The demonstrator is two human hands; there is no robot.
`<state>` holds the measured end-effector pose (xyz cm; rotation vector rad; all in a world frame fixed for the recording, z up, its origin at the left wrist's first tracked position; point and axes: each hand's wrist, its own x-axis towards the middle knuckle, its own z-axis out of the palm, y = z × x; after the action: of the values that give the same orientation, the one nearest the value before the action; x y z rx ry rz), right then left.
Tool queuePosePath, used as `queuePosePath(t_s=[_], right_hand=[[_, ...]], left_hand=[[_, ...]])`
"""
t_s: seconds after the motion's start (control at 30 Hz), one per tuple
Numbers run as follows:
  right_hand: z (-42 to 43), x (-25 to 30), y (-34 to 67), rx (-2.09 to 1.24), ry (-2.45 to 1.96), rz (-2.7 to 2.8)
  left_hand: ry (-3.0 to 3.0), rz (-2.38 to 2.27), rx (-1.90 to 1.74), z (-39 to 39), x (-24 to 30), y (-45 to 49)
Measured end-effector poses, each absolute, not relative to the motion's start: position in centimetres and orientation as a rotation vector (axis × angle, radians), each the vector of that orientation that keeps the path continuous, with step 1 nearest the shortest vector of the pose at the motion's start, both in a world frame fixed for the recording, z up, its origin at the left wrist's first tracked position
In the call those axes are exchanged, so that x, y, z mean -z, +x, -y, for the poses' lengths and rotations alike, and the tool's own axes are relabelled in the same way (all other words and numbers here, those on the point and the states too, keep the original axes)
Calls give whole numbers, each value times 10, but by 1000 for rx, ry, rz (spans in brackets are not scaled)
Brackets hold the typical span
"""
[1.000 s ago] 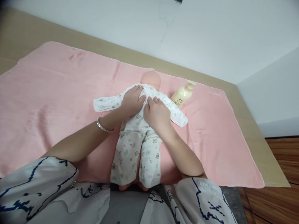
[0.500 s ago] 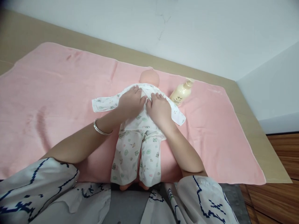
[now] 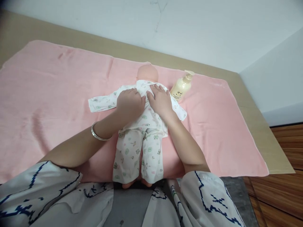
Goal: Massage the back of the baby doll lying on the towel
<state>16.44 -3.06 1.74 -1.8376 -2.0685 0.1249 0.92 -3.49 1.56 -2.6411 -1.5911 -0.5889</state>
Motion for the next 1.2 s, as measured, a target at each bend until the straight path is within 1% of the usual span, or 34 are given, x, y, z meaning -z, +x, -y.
queuePosePath(t_s=[0.2,0.3,0.4,0.53,0.7,0.87,1.07,1.2], right_hand=[[61,-28,132,82,-1854,2104],[67,-28,125,138,-1833,2119],[61,-27,132,65,-1816,2052],[44,-23,151,-73,-1769,1957],[30,-13,164,-59,-1763,1925],[31,-12,162,-7,-1759,1990],[29,-11,166,-82,-1803,2016],[33,-16,164,-66,-1805,2027]], left_hand=[[-2704,1773,576,0,-22,-5],[-2802,1802,639,-11,-22,-12],[-2840,1806,679,-13,-20,-14],[-2749,1754,684,-5,-15,-6],[-2710,1723,729,2,-8,1],[-2675,1713,624,9,-11,2],[-2660,1709,496,35,-26,8],[-2727,1692,431,28,-29,3]])
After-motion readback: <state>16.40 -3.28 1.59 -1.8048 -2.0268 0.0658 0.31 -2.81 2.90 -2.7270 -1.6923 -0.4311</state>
